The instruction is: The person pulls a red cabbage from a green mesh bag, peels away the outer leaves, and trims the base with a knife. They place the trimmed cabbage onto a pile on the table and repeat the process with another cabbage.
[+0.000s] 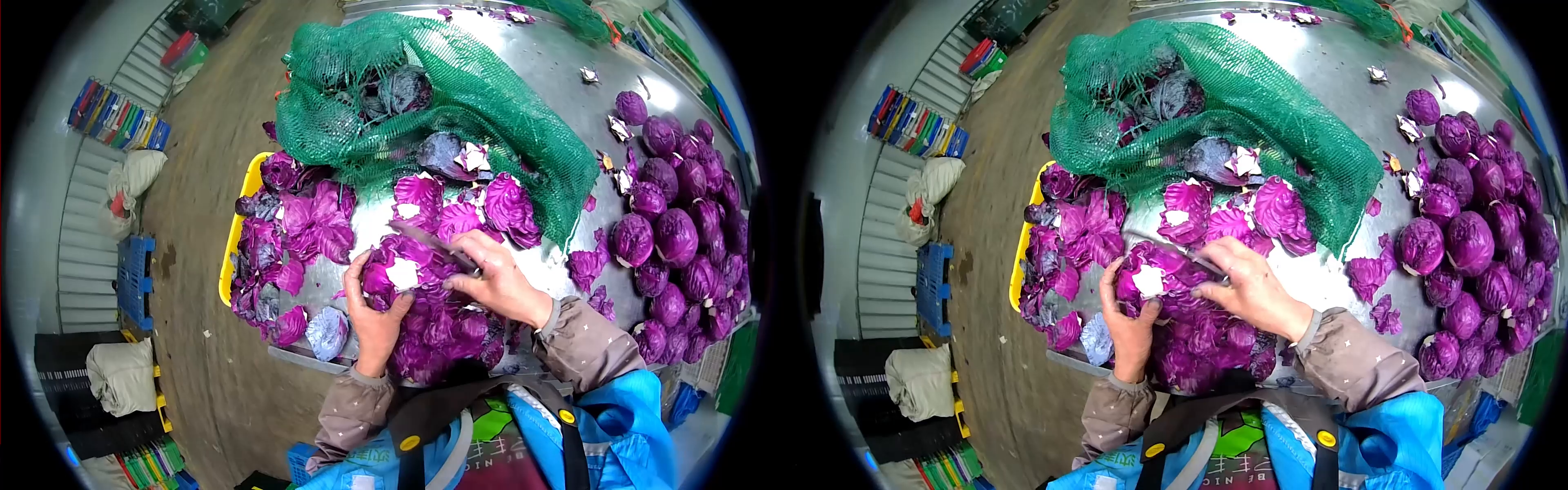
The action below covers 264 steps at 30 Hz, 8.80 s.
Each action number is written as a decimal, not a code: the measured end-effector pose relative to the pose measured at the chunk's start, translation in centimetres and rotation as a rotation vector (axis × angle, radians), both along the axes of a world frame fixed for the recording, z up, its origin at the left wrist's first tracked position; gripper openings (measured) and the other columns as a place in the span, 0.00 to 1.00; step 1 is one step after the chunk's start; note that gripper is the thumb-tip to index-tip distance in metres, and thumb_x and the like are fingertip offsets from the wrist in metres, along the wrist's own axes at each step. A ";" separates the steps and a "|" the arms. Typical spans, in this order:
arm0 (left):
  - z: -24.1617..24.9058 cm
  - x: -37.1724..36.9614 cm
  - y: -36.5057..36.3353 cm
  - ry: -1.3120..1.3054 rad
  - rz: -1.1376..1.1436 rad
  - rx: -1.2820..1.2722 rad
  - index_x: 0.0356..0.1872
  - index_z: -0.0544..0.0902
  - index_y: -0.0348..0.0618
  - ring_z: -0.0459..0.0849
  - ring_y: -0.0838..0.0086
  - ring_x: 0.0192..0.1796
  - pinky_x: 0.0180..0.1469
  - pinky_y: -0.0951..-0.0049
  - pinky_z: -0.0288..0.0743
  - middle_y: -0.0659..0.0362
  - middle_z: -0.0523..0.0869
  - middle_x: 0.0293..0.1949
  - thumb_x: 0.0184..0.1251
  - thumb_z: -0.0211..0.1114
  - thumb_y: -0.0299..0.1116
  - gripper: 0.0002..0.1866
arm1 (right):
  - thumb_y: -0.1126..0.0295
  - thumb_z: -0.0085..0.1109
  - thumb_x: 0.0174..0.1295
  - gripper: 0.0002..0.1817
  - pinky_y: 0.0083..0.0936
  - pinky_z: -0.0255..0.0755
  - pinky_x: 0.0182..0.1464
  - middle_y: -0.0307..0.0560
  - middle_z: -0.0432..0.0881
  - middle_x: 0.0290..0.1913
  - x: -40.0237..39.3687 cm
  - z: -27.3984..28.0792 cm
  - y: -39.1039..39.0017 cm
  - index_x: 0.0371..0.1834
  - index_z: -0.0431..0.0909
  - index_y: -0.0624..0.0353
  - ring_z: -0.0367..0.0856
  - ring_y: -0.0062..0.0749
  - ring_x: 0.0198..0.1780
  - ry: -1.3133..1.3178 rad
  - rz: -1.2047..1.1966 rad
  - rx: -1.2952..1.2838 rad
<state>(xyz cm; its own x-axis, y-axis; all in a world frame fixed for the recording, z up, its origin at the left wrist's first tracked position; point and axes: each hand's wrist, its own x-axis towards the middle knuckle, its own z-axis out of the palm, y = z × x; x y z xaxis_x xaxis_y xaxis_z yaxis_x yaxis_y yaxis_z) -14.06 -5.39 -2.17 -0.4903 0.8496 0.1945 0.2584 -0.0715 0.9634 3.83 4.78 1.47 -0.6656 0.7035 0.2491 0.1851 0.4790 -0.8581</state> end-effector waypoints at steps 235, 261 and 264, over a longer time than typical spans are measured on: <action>-2.4 2.1 -0.7 0.525 0.092 -0.293 0.64 0.62 0.37 0.70 0.53 0.57 0.57 0.56 0.66 0.47 0.68 0.54 0.38 0.78 0.41 0.49 | 0.72 0.51 0.61 0.28 0.39 0.76 0.30 0.53 0.73 0.46 -0.6 -4.5 -3.0 0.67 0.64 0.42 0.80 0.50 0.31 -0.359 -0.053 0.183; -3.2 -1.9 -4.1 0.378 -0.091 -0.330 0.70 0.53 0.45 0.63 0.54 0.63 0.65 0.59 0.62 0.45 0.59 0.61 0.40 0.79 0.33 0.54 | 0.67 0.58 0.59 0.15 0.45 0.72 0.39 0.59 0.81 0.31 -4.1 -8.1 3.2 0.48 0.71 0.56 0.80 0.57 0.37 -0.341 -0.105 0.000; -3.4 -1.0 -4.3 0.013 0.059 -0.368 0.70 0.51 0.43 0.68 0.54 0.60 0.63 0.59 0.63 0.44 0.64 0.59 0.46 0.77 0.38 0.53 | 0.67 0.56 0.61 0.13 0.43 0.70 0.36 0.60 0.78 0.27 -3.4 -5.0 0.8 0.46 0.71 0.58 0.79 0.58 0.34 -0.311 -0.089 -0.197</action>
<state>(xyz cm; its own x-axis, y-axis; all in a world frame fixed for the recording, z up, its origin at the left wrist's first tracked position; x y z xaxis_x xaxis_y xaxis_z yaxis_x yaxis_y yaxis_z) -15.07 -9.74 -5.55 -0.5404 0.8339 -0.1125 0.2638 0.2949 0.9184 0.41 5.61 -3.49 -0.6226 0.7760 -0.1009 0.4843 0.2808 -0.8286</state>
